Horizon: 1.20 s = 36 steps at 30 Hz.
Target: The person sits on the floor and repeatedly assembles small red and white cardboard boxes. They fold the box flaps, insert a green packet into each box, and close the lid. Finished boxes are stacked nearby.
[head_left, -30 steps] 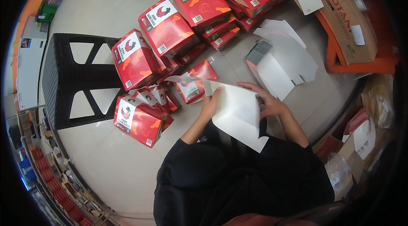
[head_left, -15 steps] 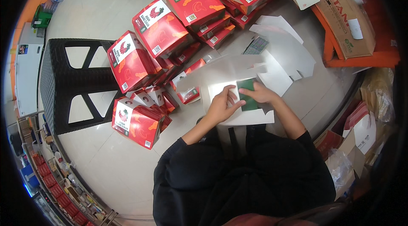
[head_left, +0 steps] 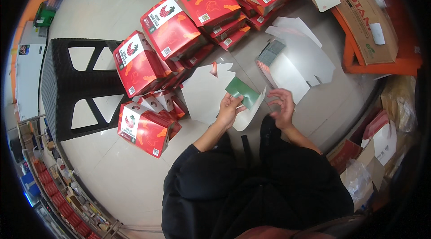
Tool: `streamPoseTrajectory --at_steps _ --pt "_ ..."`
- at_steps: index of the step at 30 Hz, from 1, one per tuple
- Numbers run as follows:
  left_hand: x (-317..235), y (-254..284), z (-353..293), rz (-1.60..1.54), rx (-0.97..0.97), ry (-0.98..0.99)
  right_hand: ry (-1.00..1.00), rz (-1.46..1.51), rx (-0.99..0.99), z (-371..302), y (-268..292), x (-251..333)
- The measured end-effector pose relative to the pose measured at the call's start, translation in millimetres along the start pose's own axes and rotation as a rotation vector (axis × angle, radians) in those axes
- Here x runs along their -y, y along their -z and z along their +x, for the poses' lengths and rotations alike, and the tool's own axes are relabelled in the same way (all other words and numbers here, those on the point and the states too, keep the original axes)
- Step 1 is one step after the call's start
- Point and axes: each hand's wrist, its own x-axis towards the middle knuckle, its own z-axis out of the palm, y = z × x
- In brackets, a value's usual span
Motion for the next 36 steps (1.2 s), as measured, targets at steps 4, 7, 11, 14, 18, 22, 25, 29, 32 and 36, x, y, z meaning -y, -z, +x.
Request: streamPoseTrajectory --at_steps 4,7,11,14,18,22,25,29,32,36 --pt "-3 -13 -4 -0.033 -0.016 -0.071 0.31 -0.425 0.106 14 -14 24" --pt "-5 -7 -3 0.042 -0.033 -0.09 0.519 -0.568 0.194 20 -15 28" --pt "-12 -7 -7 0.144 -0.031 -0.176 0.67 -0.573 0.356 24 -6 24" --pt "-18 -7 -9 0.213 -0.035 -0.189 0.693 -0.537 0.384 29 -2 29" --pt "-19 -8 -10 0.304 0.058 -0.183 0.723 -0.543 0.376 33 -1 32" --pt "-15 -7 -11 0.296 0.109 -0.248 0.752 -0.6 0.374 33 -8 35" --pt "-15 -12 -14 0.196 0.105 -0.315 0.808 -0.652 0.366 32 -14 36" --pt "-15 -10 -15 0.17 0.091 -0.356 0.841 -0.697 0.357 32 -18 37" --pt "-14 -15 -16 0.152 0.111 -0.351 0.835 -0.709 0.369 31 -24 32" --pt "-21 -20 -21 0.329 0.123 -0.254 0.614 -0.551 0.417 36 -24 32"
